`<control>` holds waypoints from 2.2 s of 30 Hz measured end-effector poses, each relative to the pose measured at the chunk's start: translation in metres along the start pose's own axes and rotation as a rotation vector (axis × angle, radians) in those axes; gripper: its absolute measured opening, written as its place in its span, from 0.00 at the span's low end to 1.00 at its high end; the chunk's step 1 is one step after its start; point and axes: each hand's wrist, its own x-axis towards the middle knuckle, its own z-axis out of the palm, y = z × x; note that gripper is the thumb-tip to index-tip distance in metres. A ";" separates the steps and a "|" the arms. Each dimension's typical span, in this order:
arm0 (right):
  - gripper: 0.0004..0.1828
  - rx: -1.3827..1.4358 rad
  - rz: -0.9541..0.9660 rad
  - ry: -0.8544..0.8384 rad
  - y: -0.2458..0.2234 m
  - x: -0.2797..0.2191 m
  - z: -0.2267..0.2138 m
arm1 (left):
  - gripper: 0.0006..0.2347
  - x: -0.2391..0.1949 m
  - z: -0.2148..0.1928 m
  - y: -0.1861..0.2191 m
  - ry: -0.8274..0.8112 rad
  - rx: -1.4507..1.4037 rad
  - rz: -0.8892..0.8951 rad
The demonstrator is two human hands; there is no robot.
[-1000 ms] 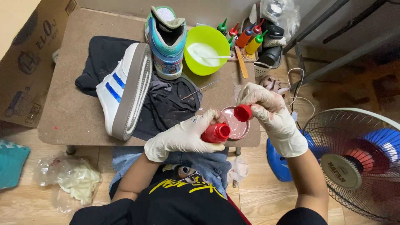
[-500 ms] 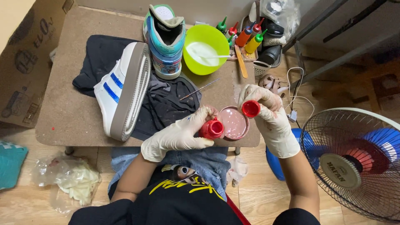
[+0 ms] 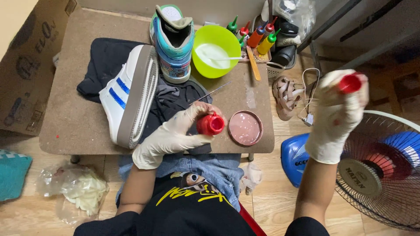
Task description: The person mixes a pink substance in a small container using a wooden stick. They then pick up a red squeeze bottle, open it, and squeeze red liquid into the container to mix with the pink substance.
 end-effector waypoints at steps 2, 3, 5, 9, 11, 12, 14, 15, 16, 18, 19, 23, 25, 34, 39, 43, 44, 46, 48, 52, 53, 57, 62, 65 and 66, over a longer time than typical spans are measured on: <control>0.12 -0.156 0.023 0.205 0.012 0.005 -0.032 | 0.21 -0.005 -0.002 -0.007 0.059 -0.073 -0.051; 0.12 -0.157 0.028 0.203 0.014 0.005 -0.024 | 0.21 -0.007 0.000 -0.008 0.062 -0.076 -0.055; 0.09 -0.645 0.239 0.129 0.016 0.008 -0.007 | 0.21 -0.007 0.001 -0.010 0.115 -0.351 -0.013; 0.05 -0.653 0.431 -0.044 0.085 0.002 -0.040 | 0.20 0.004 0.006 -0.019 0.164 -0.388 0.039; 0.08 -0.882 0.530 -0.060 0.120 0.006 -0.053 | 0.20 0.005 0.007 -0.016 0.170 -0.361 0.018; 0.08 -0.882 0.526 -0.059 0.118 0.015 -0.049 | 0.20 0.005 0.006 -0.019 0.169 -0.359 0.022; 0.11 -1.106 0.602 -0.051 0.114 0.035 -0.041 | 0.23 0.006 0.004 -0.026 0.173 -0.343 -0.008; 0.11 -1.108 0.600 -0.050 0.128 0.046 -0.052 | 0.23 0.006 0.002 -0.024 0.172 -0.344 -0.006; 0.10 -1.204 0.509 -0.082 0.142 0.058 -0.062 | 0.23 0.006 0.000 -0.021 0.170 -0.312 -0.027; 0.08 -1.294 0.415 -0.115 0.162 0.076 -0.070 | 0.22 0.007 -0.001 -0.021 0.167 -0.277 -0.048; 0.09 -1.372 0.397 -0.143 0.169 0.084 -0.067 | 0.21 0.008 0.001 -0.024 0.172 -0.286 -0.032; 0.11 -1.595 0.364 -0.267 0.197 0.107 -0.058 | 0.20 0.014 -0.002 -0.034 0.153 -0.272 -0.041; 0.11 -1.589 0.346 -0.253 0.208 0.110 -0.052 | 0.20 0.014 -0.003 -0.037 0.148 -0.256 -0.065; 0.07 -1.531 0.049 -0.180 0.299 0.125 -0.098 | 0.19 0.026 -0.003 -0.039 0.129 -0.190 -0.099; 0.06 -1.451 0.102 -0.206 0.337 0.124 -0.115 | 0.18 0.030 0.003 -0.039 0.125 -0.177 -0.093; 0.05 -1.390 0.136 -0.215 0.315 0.117 -0.096 | 0.20 0.034 0.008 -0.045 0.139 -0.084 -0.062; 0.05 -1.353 0.123 -0.194 0.296 0.114 -0.084 | 0.20 0.035 0.012 -0.050 0.158 -0.064 -0.052; 0.06 -1.364 0.133 -0.170 0.276 0.103 -0.093 | 0.20 0.037 0.017 -0.050 0.173 -0.054 -0.052; 0.07 -1.379 0.148 -0.139 0.242 0.087 -0.096 | 0.20 0.039 0.023 -0.054 0.180 -0.046 -0.052; 0.09 -1.430 0.253 -0.170 0.161 0.041 -0.098 | 0.19 0.043 0.035 -0.045 0.171 0.042 -0.055; 0.10 -1.454 0.249 -0.194 0.145 0.029 -0.100 | 0.18 0.045 0.037 -0.036 0.153 0.090 -0.050; 0.12 -1.378 0.365 -0.277 0.076 -0.023 -0.065 | 0.19 0.043 0.057 -0.052 0.112 0.281 -0.137; 0.14 -1.169 0.510 -0.160 0.083 -0.090 -0.070 | 0.21 0.028 0.075 -0.085 0.073 0.715 -0.127; 0.17 -1.050 0.471 -0.061 0.083 -0.107 -0.056 | 0.22 0.021 0.081 -0.109 0.052 0.880 -0.123; 0.17 -1.050 0.472 -0.056 0.084 -0.109 -0.056 | 0.22 0.022 0.080 -0.107 0.048 0.882 -0.120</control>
